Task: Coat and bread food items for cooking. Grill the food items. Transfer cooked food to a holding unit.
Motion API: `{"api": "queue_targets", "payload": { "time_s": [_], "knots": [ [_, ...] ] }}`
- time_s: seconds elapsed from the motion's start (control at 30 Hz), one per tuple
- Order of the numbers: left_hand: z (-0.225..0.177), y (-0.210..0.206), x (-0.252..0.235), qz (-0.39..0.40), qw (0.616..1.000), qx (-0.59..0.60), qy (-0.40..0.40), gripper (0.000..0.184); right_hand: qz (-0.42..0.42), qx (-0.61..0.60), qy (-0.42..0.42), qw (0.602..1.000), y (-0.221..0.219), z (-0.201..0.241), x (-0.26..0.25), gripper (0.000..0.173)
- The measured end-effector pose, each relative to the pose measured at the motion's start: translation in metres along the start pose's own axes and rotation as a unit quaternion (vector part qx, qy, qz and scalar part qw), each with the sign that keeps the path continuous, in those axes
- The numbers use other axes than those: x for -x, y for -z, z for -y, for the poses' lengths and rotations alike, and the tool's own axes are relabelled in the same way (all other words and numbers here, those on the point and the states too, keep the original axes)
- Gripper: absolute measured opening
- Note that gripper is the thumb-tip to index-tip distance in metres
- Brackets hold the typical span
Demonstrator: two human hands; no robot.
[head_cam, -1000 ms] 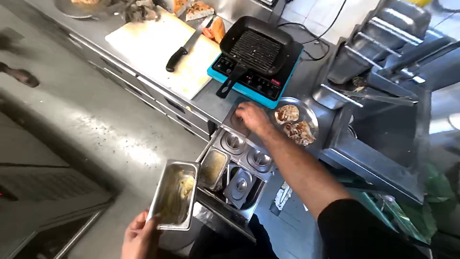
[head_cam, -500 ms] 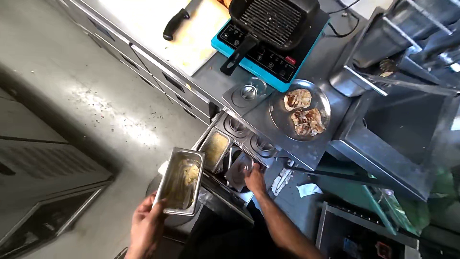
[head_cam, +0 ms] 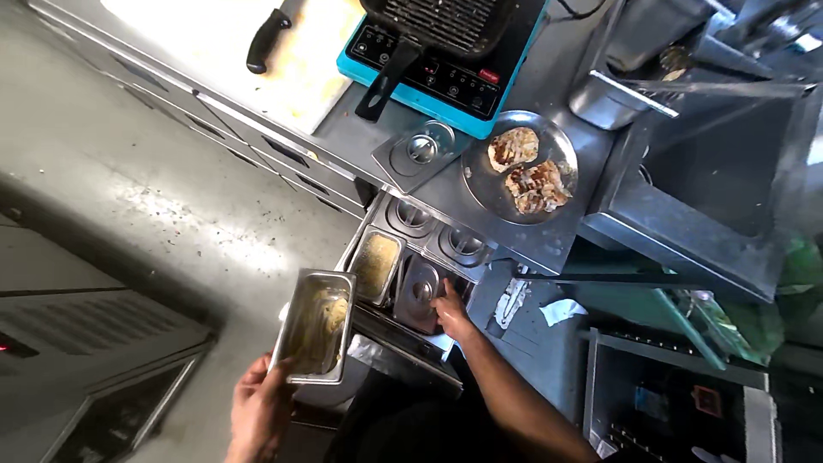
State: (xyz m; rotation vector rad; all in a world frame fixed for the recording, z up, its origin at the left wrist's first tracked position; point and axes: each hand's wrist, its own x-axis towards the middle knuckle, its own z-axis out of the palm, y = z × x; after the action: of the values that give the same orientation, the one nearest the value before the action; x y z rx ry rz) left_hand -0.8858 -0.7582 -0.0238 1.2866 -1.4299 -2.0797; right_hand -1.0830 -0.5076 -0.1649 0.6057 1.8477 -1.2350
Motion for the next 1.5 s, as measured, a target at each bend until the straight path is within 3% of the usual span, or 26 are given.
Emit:
{"api": "queue_targets", "payload": {
  "time_s": [0.17,0.27,0.37,0.53,0.6,0.7,0.77,0.83,0.87,0.93,1.0,1.1,1.17,1.23,1.37,1.43,1.5],
  "knots": [
    [0.000,0.006,-0.003,-0.005,1.000,-0.001,-0.006,0.023,-0.003,-0.043,0.011,0.999,-0.020,0.003,0.013,0.054],
    [-0.002,0.013,-0.004,-0.009,1.000,0.001,-0.010,0.024,-0.056,-0.032,0.025,0.998,-0.026,-0.002,0.024,0.056],
    [-0.003,0.019,-0.004,-0.012,1.000,-0.002,-0.014,0.023,-0.123,-0.004,0.029,0.992,-0.019,-0.009,0.044,0.045],
    [-0.002,0.018,-0.006,-0.011,1.000,0.005,-0.019,0.021,-0.201,-0.069,0.029,0.977,-0.023,-0.029,0.053,0.041],
    [-0.001,0.011,-0.007,0.008,1.000,0.006,-0.016,0.021,-0.168,-0.003,0.009,0.986,-0.016,-0.026,0.046,0.040],
    [-0.003,0.005,-0.008,0.042,0.999,0.015,-0.016,0.017,-0.045,0.165,0.008,0.985,0.005,-0.023,0.025,0.043],
    [-0.001,-0.002,-0.011,0.068,0.997,0.022,-0.018,0.015,-0.053,0.237,0.023,0.970,0.018,-0.013,0.020,0.048],
    [0.003,-0.010,-0.012,0.085,0.996,0.015,-0.022,0.012,-0.108,0.297,0.089,0.945,0.024,0.001,0.035,0.063],
    [0.004,-0.014,-0.013,0.098,0.995,0.001,-0.030,0.011,-0.133,0.304,0.153,0.931,0.022,0.011,0.050,0.061],
    [0.009,-0.027,-0.016,0.115,0.991,-0.037,-0.054,0.010,-0.140,0.279,0.329,0.891,0.009,0.037,0.089,0.035],
    [0.017,-0.041,-0.015,0.125,0.986,-0.073,-0.080,0.010,-0.072,0.304,0.402,0.861,-0.013,0.067,0.129,0.026],
    [0.025,-0.070,-0.012,0.131,0.972,-0.139,-0.140,0.015,0.065,0.516,0.248,0.817,-0.041,0.114,0.155,0.036],
    [0.027,-0.085,-0.007,0.144,0.963,-0.156,-0.166,0.016,0.072,0.572,0.205,0.791,-0.054,0.129,0.153,0.027],
    [0.028,-0.095,-0.004,0.152,0.955,-0.180,-0.181,0.016,0.054,0.582,0.197,0.787,-0.056,0.138,0.149,0.018],
    [0.017,-0.105,-0.010,0.157,0.941,-0.225,-0.196,0.017,-0.003,0.546,0.217,0.809,-0.037,0.148,0.147,0.020],
    [0.010,-0.106,-0.013,0.164,0.927,-0.264,-0.211,0.019,-0.022,0.558,0.246,0.793,-0.032,0.143,0.144,0.029],
    [0.005,-0.109,-0.018,0.181,0.911,-0.294,-0.225,0.020,-0.025,0.579,0.250,0.775,-0.030,0.144,0.140,0.025]
  ]
}}
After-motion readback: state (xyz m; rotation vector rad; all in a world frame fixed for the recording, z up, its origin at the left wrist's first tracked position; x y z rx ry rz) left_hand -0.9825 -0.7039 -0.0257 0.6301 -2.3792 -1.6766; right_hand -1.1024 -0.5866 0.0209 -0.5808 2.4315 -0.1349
